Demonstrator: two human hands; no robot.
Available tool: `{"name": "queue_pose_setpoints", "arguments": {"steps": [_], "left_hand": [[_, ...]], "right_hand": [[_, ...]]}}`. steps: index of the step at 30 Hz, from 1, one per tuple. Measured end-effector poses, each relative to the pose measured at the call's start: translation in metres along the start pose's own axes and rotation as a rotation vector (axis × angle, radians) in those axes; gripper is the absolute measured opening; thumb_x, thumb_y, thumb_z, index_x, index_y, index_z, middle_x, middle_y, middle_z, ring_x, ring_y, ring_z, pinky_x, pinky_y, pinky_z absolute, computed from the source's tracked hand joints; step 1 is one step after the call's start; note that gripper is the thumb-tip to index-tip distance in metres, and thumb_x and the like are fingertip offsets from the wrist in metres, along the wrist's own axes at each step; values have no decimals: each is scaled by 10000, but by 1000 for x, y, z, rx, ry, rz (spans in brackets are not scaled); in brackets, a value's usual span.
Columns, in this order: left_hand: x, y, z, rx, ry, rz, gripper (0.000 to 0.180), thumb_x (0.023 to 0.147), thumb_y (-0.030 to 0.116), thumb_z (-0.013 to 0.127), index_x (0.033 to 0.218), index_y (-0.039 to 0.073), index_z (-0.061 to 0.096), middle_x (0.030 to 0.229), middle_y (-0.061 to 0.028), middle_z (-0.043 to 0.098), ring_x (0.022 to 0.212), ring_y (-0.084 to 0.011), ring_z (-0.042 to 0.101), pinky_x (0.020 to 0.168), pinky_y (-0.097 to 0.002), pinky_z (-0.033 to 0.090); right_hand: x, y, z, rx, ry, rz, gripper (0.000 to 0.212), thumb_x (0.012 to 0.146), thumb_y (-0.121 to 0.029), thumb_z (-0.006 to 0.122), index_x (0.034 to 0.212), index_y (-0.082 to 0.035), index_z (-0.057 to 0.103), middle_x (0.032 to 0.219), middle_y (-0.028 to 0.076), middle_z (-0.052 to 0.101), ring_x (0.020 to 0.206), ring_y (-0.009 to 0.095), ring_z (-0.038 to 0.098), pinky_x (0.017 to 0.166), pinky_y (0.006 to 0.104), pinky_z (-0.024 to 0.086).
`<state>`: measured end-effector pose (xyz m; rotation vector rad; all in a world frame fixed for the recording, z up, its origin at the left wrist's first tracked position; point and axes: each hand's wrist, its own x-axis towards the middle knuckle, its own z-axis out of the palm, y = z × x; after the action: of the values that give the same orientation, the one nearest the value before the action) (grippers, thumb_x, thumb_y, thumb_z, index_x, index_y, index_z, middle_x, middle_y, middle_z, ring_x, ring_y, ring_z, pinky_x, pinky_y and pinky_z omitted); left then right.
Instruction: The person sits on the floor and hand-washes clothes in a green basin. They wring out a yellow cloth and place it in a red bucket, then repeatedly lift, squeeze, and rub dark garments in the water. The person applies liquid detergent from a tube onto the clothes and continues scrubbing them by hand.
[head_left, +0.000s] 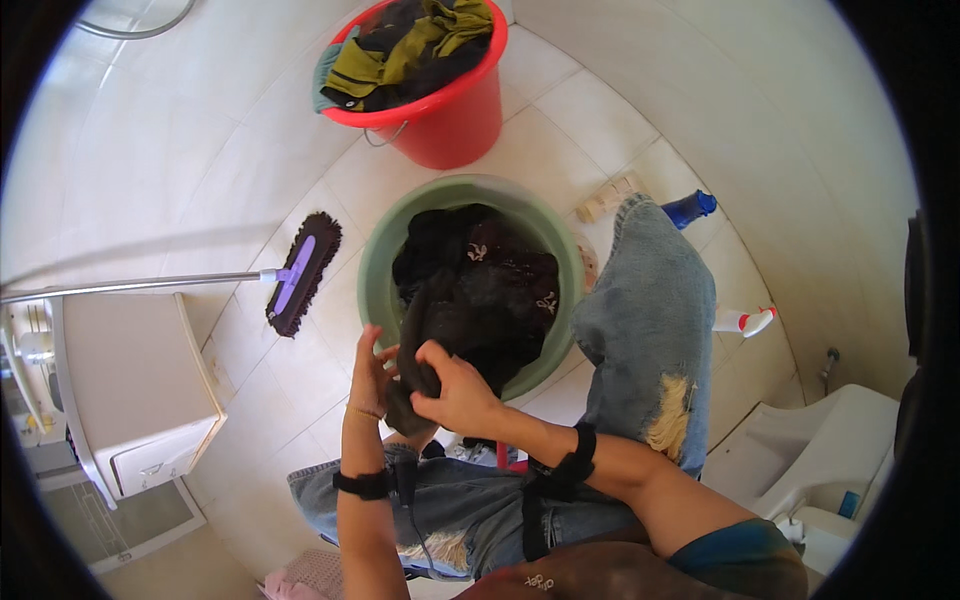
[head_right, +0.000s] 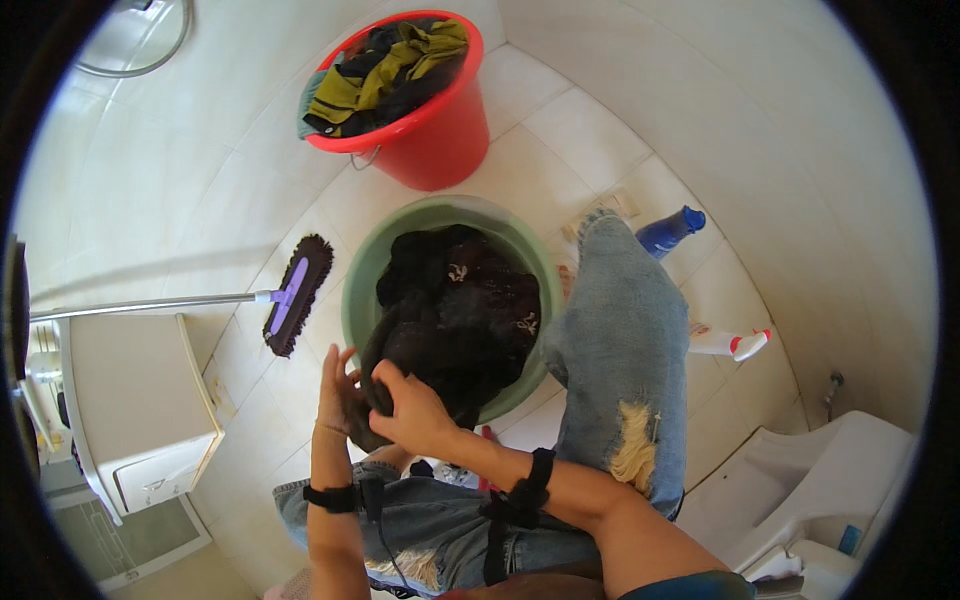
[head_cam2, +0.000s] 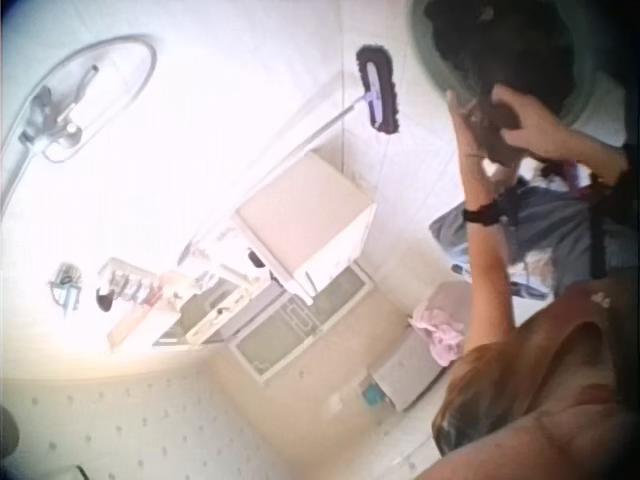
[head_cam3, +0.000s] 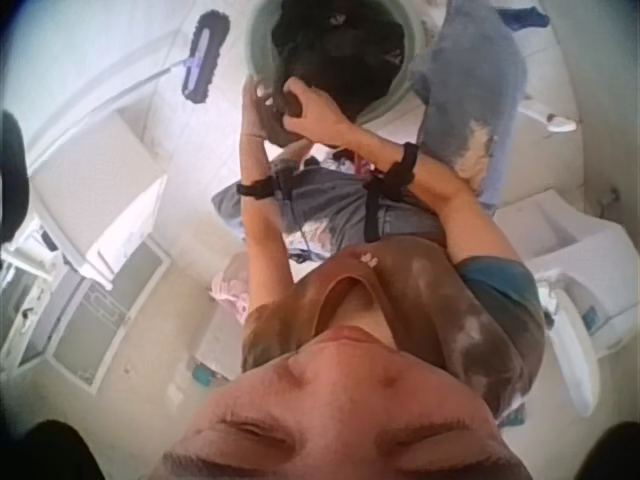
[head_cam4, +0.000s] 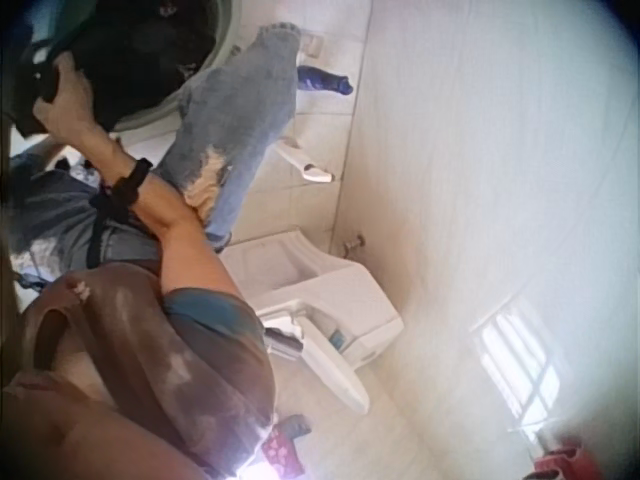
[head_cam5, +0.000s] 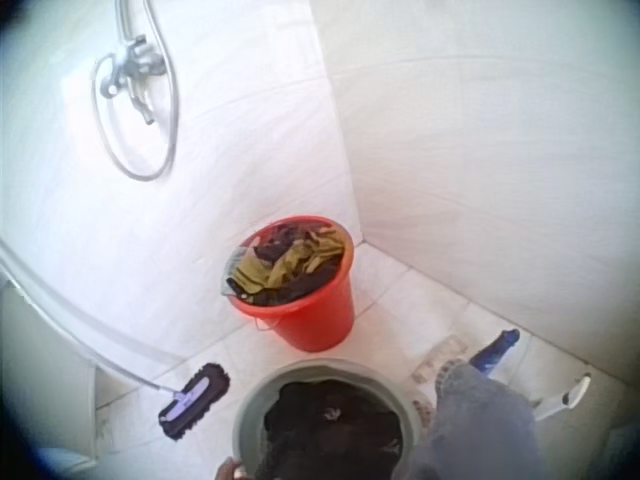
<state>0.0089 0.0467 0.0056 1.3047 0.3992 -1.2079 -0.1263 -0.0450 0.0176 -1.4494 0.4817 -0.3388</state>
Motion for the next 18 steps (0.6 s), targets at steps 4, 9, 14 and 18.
{"name": "queue_pose_setpoints", "arguments": {"steps": [4,9,14,18], "left_hand": [[35,9,-12,252,-93,18,442,831,278,561,1161,-6,490,1022,-148,591,908,-245,591,787,-333,499],[53,-9,-64,117,37,248,425,691,-59,457,1111,-20,503,976,-122,587,872,-245,576,791,-335,491],[22,-21,-109,98,131,448,453,561,-92,431,999,-14,519,928,-103,587,887,-220,552,804,-299,461],[-13,-5,-107,118,135,584,386,569,-67,465,944,2,525,908,-72,587,857,-182,544,811,-258,433]], "right_hand": [[-9,-2,1,-235,-236,-180,253,711,-174,651,886,-90,489,809,209,564,760,390,554,656,435,446],[11,59,-29,-193,144,212,153,708,-119,631,727,-49,496,608,155,545,626,288,597,568,359,457],[43,73,-78,161,335,252,168,664,-60,656,723,-39,500,611,40,516,615,121,534,569,284,435],[51,26,-89,27,354,-50,263,681,-53,676,911,-36,550,811,48,572,772,115,537,708,245,448]]}}
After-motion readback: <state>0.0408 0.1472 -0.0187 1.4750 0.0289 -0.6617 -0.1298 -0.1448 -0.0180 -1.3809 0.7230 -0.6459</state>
